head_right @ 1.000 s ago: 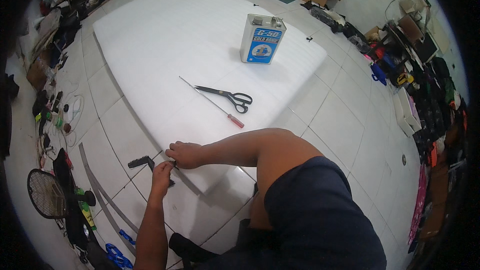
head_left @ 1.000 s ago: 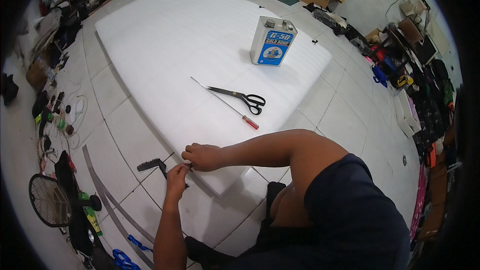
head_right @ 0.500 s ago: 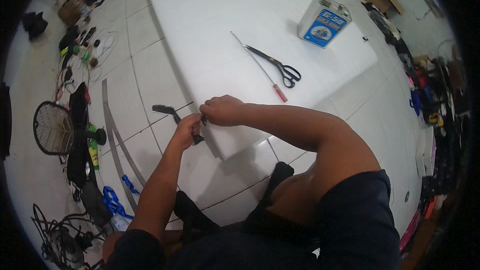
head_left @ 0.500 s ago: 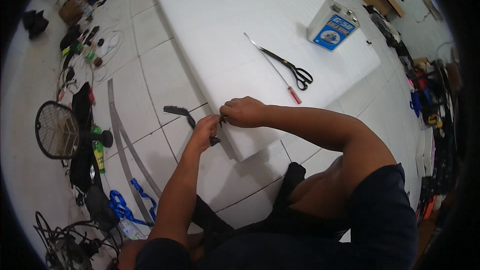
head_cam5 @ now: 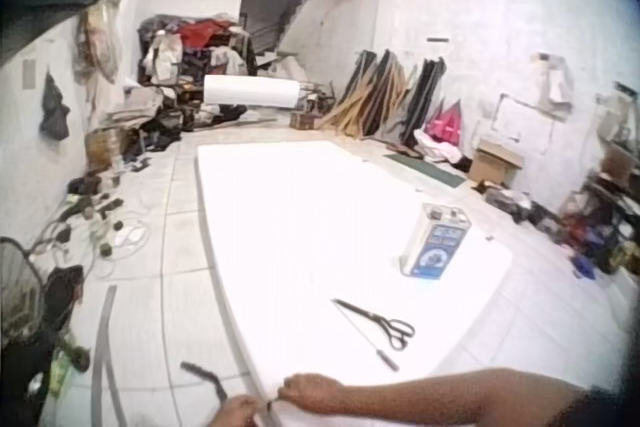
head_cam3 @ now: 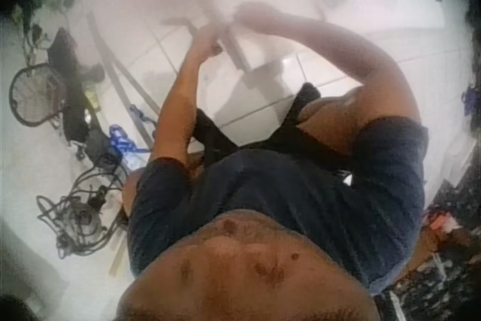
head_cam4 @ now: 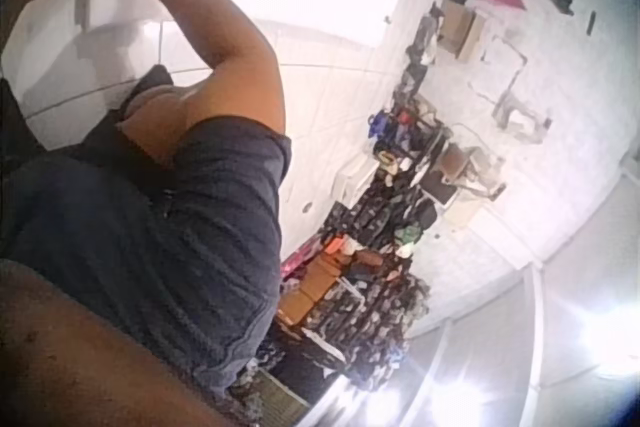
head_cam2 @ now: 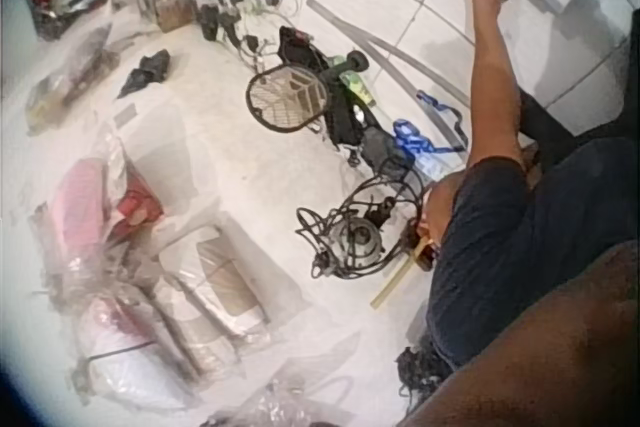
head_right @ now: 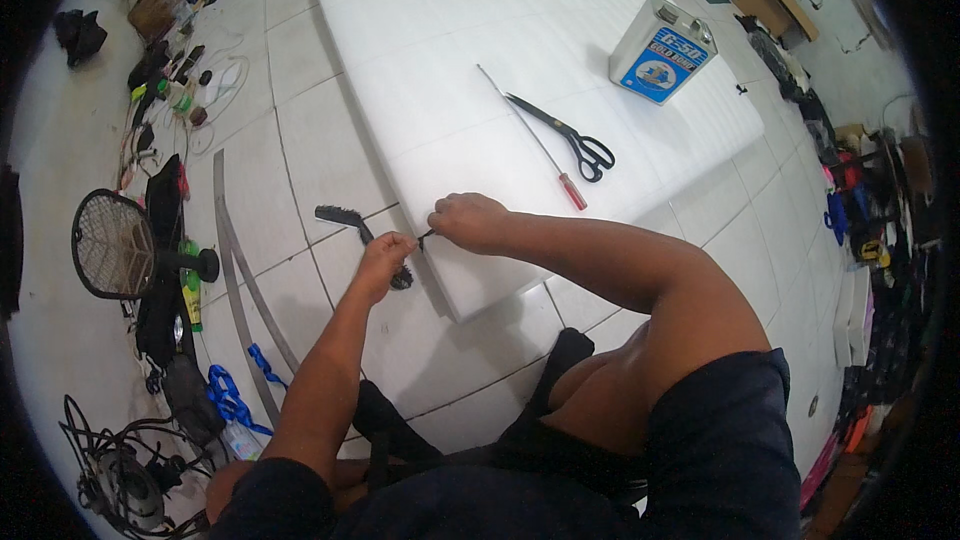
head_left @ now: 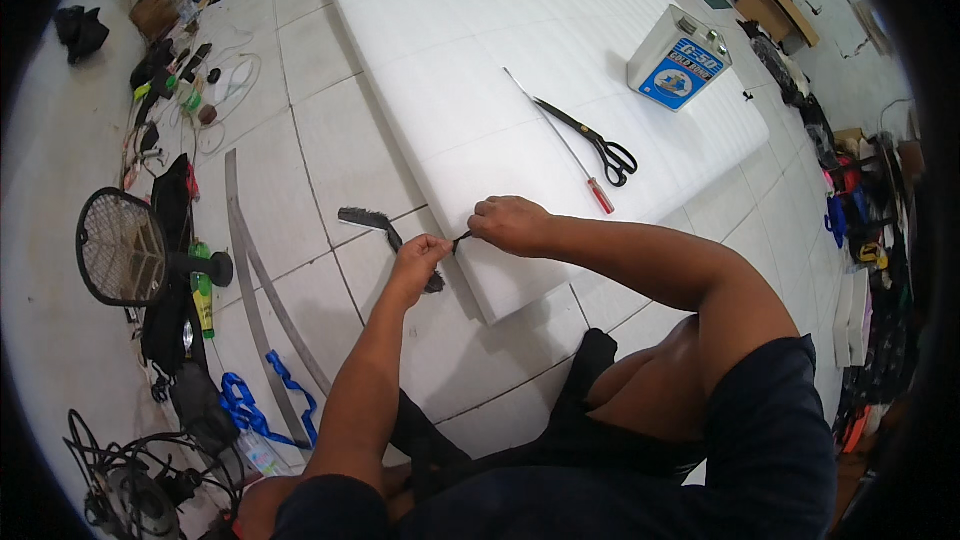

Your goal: The person threads black straps through a white foam pad using a long metal rod and trims them with scissors.

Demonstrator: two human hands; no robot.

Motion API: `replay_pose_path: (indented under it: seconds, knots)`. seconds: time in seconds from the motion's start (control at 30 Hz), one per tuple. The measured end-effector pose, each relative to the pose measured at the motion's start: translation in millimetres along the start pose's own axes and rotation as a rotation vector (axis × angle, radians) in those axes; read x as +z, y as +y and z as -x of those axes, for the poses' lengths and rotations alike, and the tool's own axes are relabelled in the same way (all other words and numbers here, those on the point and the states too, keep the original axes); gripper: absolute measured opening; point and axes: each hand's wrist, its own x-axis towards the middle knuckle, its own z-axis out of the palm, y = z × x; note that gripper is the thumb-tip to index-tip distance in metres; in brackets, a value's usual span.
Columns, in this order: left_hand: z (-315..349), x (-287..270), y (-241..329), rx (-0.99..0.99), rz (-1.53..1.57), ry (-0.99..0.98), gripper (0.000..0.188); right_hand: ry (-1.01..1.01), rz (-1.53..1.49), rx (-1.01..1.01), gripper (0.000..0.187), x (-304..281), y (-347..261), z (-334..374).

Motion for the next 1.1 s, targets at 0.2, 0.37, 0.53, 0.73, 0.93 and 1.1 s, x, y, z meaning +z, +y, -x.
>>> replay_pose_path:
  seconds: [0.2, 0.37, 0.53, 0.73, 0.93, 1.1]
  knots:
    - [-13.1, -5.3, -20.4, 0.034, -0.178, 0.105, 0.019, -0.107, 0.034, 0.073, 0.016, 9.4, -2.6, -7.3]
    - [-0.2, -0.2, 30.9, -0.003, -0.596, 0.066, 0.018, -0.163, 0.011, 0.137, 0.017, -7.0, -13.5, 1.9]
    - [1.5, 2.5, 37.6, -0.041, 0.083, -0.091, 0.02, 0.006, -0.106, 0.124, 0.019, 8.3, -47.2, -1.7]
    - [2.5, -2.0, 23.7, 0.05, 0.169, -0.223, 0.021, 0.02, -0.088, 0.009, 0.018, -19.8, -20.9, -26.9]
    - [7.0, 21.3, -2.8, 0.037, 0.341, -0.004, 0.015, 0.135, -0.512, 0.187, 0.02, 10.6, -2.8, -32.7]
    - [11.4, 25.8, 0.1, 0.077, 0.312, 0.062, 0.011, 0.086, -0.286, 0.009, 0.017, 7.9, -7.9, -26.3]
